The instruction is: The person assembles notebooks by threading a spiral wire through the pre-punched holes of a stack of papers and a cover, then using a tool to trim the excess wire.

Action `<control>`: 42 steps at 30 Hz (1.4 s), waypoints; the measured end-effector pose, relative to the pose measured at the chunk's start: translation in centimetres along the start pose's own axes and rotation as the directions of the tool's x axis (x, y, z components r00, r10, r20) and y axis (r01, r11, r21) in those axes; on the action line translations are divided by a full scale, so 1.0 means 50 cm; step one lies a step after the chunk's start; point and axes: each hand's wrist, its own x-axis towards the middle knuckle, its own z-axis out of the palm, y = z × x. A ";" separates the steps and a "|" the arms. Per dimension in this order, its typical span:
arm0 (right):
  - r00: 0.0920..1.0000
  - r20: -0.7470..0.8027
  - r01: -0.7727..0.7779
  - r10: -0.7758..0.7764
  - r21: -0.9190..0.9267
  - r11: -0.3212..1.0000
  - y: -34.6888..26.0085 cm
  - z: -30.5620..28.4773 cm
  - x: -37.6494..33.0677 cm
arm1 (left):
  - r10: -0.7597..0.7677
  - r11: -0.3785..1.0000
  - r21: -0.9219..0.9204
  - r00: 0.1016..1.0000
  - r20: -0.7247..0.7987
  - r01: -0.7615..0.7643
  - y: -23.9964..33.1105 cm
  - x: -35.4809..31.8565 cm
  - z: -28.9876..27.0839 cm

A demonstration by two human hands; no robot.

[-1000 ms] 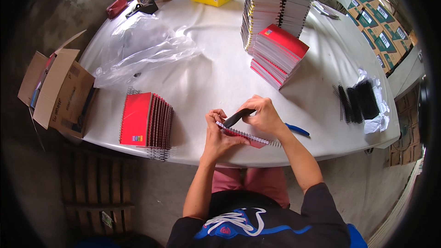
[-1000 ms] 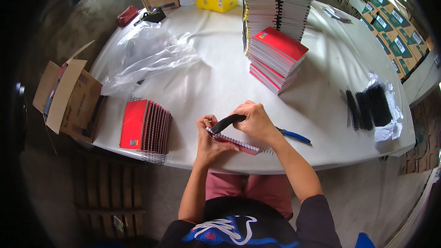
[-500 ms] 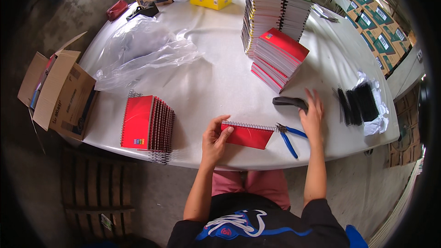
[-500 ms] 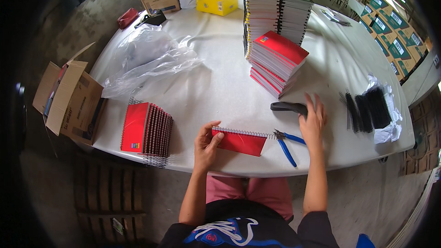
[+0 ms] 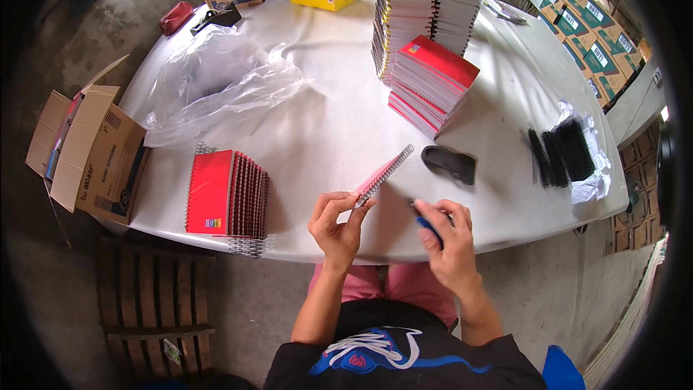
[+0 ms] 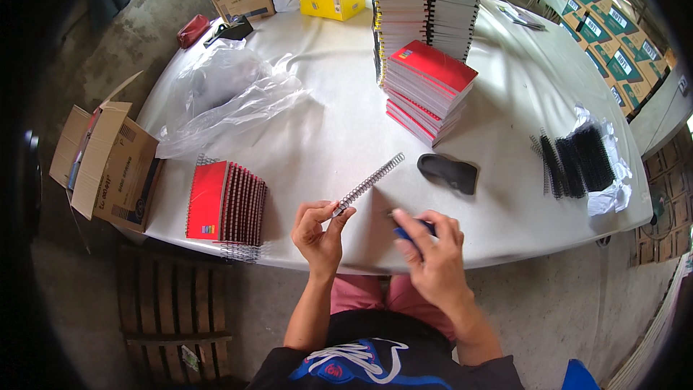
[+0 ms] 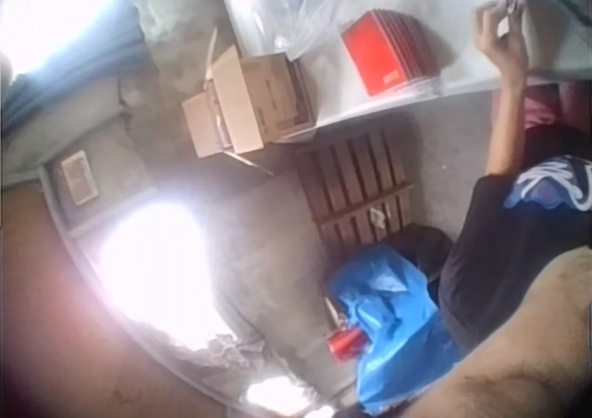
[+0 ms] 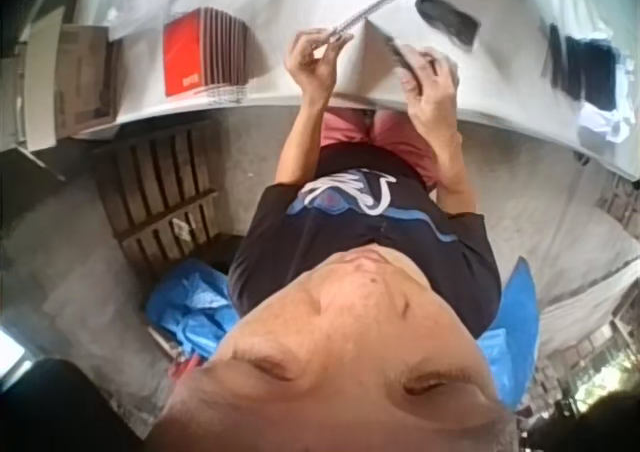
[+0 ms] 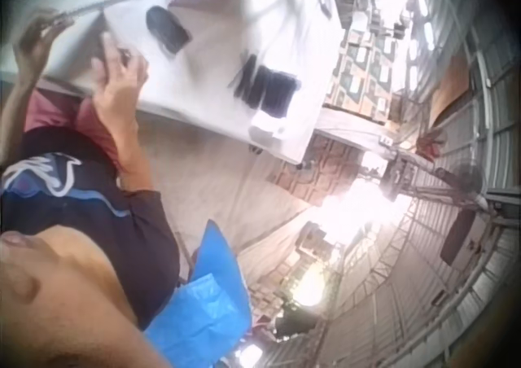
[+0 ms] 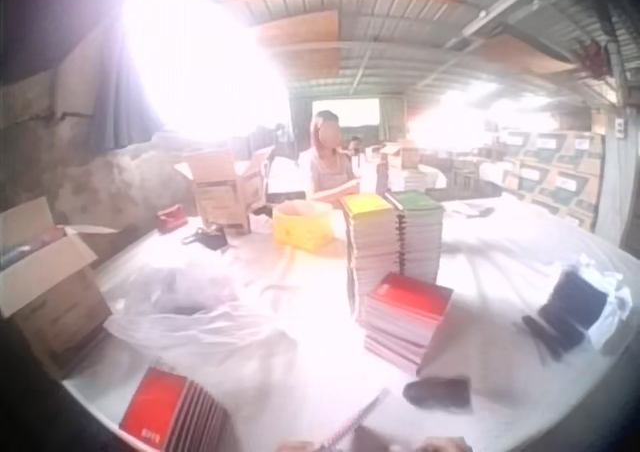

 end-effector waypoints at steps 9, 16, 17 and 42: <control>0.994 0.039 0.106 -0.105 -0.041 0.993 -0.069 -0.001 0.031 | 0.067 0.993 0.105 0.995 -0.067 -0.060 0.022 0.001 -0.001; 0.969 0.247 -0.011 -0.020 0.121 0.993 -0.077 -0.022 0.034 | 0.245 0.953 0.187 0.970 -0.012 -0.238 0.017 -0.007 0.003; 0.964 0.264 -0.070 -0.008 0.285 0.956 -0.062 -0.017 0.029 | 0.278 0.941 0.202 0.960 -0.006 -0.271 0.020 -0.007 0.009; 0.978 0.206 -0.210 0.042 0.971 0.112 -0.134 0.126 0.199 | 0.161 0.987 0.032 0.947 -0.279 -0.159 0.160 0.041 -0.175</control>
